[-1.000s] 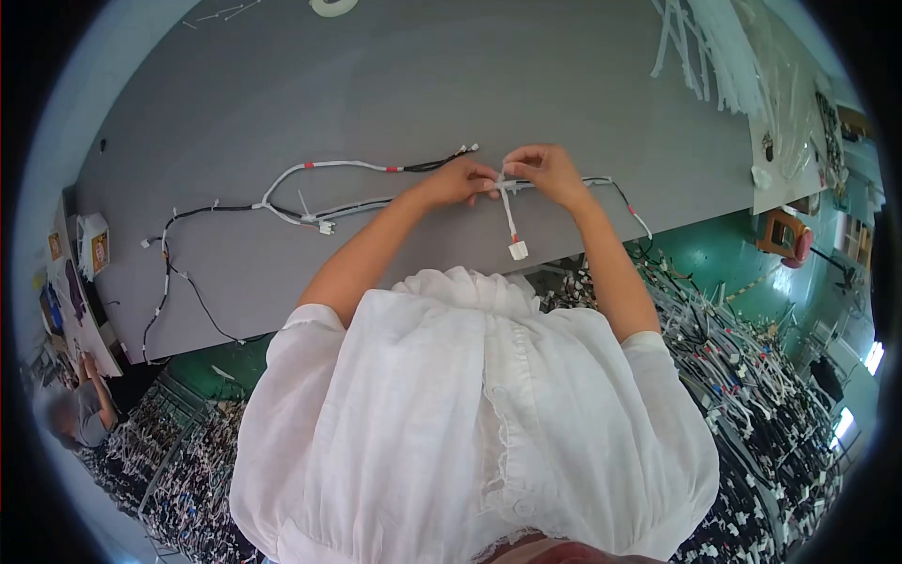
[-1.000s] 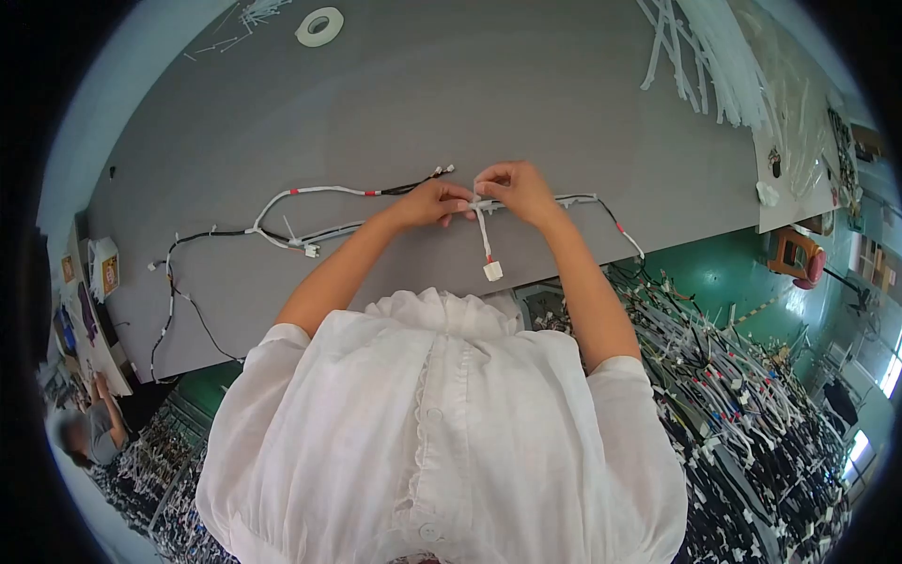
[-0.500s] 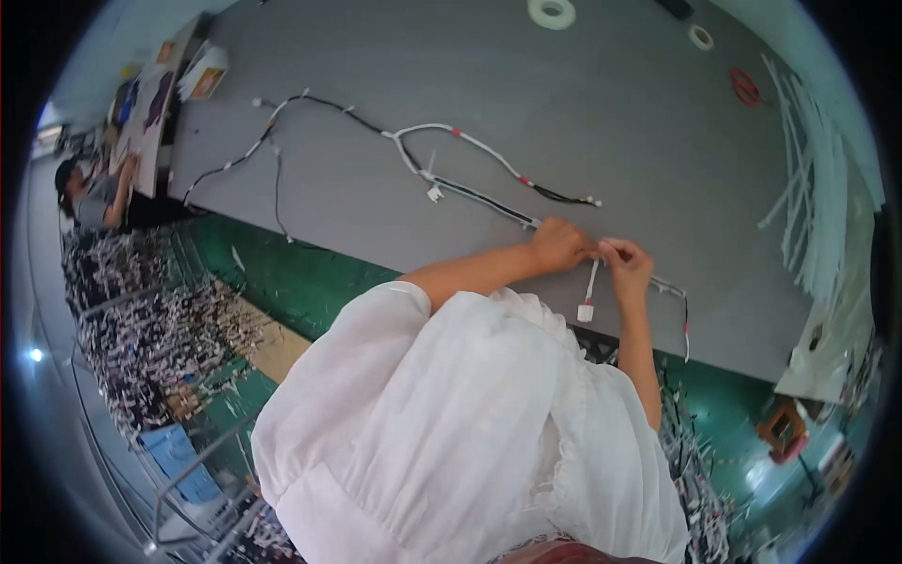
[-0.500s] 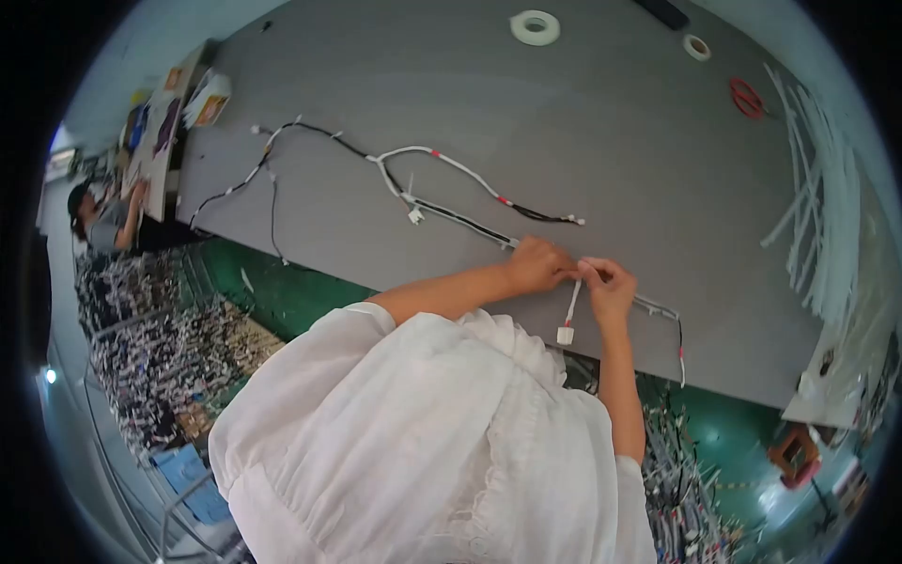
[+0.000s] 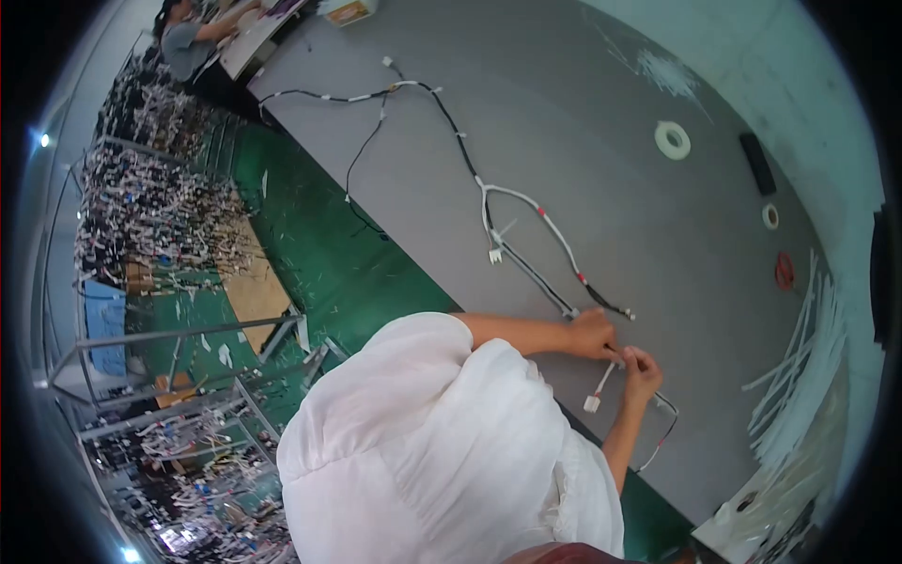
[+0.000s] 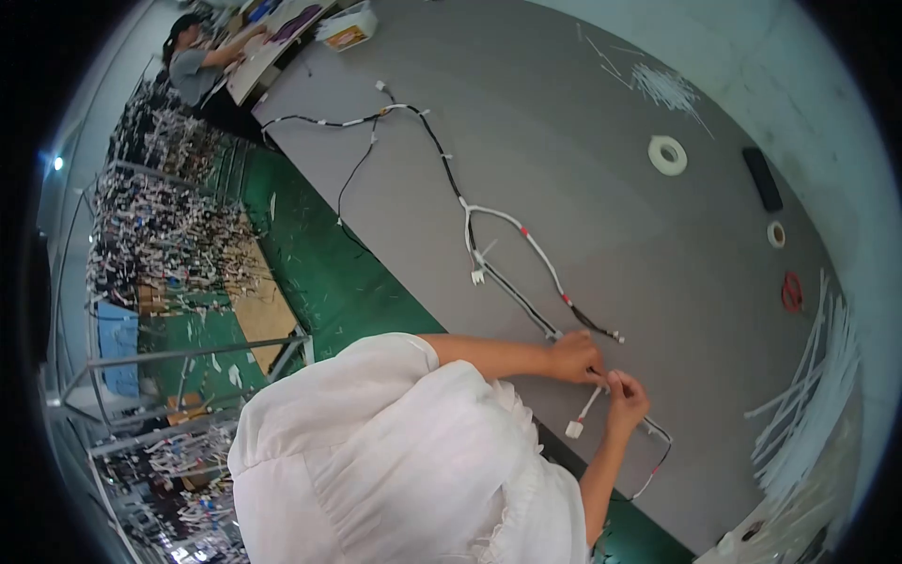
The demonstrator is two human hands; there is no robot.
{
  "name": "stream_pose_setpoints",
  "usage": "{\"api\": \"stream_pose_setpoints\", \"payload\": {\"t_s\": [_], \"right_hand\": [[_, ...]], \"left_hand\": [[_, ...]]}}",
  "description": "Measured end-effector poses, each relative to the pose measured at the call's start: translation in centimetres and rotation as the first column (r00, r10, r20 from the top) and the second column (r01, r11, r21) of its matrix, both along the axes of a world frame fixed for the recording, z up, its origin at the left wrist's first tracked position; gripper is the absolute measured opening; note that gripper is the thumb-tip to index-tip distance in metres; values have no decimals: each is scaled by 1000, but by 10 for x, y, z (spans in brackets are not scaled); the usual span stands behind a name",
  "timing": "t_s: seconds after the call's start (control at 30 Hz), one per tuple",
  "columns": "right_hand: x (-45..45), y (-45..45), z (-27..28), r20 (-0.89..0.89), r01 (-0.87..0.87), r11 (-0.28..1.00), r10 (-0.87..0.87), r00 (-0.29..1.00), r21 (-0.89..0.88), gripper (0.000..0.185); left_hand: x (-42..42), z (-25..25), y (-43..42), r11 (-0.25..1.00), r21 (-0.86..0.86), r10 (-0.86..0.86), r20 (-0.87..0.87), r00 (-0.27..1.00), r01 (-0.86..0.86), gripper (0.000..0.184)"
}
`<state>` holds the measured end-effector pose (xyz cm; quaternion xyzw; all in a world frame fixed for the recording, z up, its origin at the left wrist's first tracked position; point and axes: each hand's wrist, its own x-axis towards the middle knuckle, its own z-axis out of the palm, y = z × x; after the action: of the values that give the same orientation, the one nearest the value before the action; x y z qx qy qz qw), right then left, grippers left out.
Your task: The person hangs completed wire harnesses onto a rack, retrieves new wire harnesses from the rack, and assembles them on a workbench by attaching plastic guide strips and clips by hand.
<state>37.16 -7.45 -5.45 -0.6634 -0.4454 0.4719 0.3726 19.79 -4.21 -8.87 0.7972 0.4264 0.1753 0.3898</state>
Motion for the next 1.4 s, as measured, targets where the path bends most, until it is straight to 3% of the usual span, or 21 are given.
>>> {"api": "stream_pose_setpoints", "payload": {"t_s": [0.17,0.27,0.37,0.4,0.47,0.5,0.53,0.57,0.6,0.67,0.73,0.8,0.87,0.97,1.0,1.1,1.13,1.17,1.2,1.3,1.4], "right_hand": [[20,-12,-2,-37,-82,990,79,996,-115,12],[-9,19,64,243,-356,896,420,875,-265,19],[-60,61,68,573,-437,897,325,752,64,19],[-95,75,67,549,-436,890,300,780,133,20],[-187,104,61,471,-440,872,302,829,214,25],[-235,116,45,417,-446,866,327,848,227,29],[-282,125,26,494,-499,823,326,806,271,34],[-327,133,5,571,-556,775,320,756,302,39],[-373,141,-19,634,-565,769,282,720,299,41],[-436,139,-33,759,-560,796,215,614,228,41],[-484,135,-31,861,-507,853,158,483,128,37],[-486,129,-45,652,-453,868,224,725,205,30],[-487,116,-42,610,-561,800,341,715,211,24],[-484,98,-66,154,-511,849,491,857,136,19],[-496,91,-56,52,-541,839,538,841,56,19],[-575,53,-35,-214,-756,654,745,632,41,22],[-606,35,-28,-267,-840,541,814,515,28,23],[-639,15,-21,-315,-909,417,865,392,16,24],[-672,-6,-13,-381,-962,269,896,228,56,24],[-753,-90,29,-447,-977,-81,880,-162,196,25],[-800,-186,117,-438,-840,-317,741,-509,439,25]], "left_hand": [[6,-2,-2,984,60,-170,15,985,169,24],[-7,-4,-15,906,406,-29,342,939,-120,25],[-105,60,25,993,65,80,212,974,-95,26],[-151,57,43,917,287,206,256,945,-277,19],[-282,34,92,712,352,539,282,794,-608,16],[-354,47,109,558,259,758,229,611,-789,23],[-428,40,126,406,398,850,166,500,-822,28],[-497,16,146,233,307,895,304,327,-923,29],[-559,16,148,278,612,927,30,374,-740,28],[-641,-11,149,273,871,953,-187,239,-407,30],[-681,-20,140,411,777,900,-262,350,-476,26],[-698,-31,128,506,637,861,-334,383,-581,23],[-711,-30,94,563,511,826,-333,455,-650,21],[-704,-5,-36,706,305,697,-460,550,-639,19],[-693,9,-91,568,265,816,-299,494,-779,18],[-654,4,-257,207,-139,976,97,194,-969,15],[-627,-10,-305,72,-254,969,246,8,-965,15],[-594,32,-337,-91,-558,931,247,-270,-825,18],[-564,75,-360,-250,-648,869,178,-462,-720,20],[-501,152,-436,-403,-607,614,375,-694,-685,17],[-443,226,-494,-614,-391,446,545,-710,-686,18]]}}
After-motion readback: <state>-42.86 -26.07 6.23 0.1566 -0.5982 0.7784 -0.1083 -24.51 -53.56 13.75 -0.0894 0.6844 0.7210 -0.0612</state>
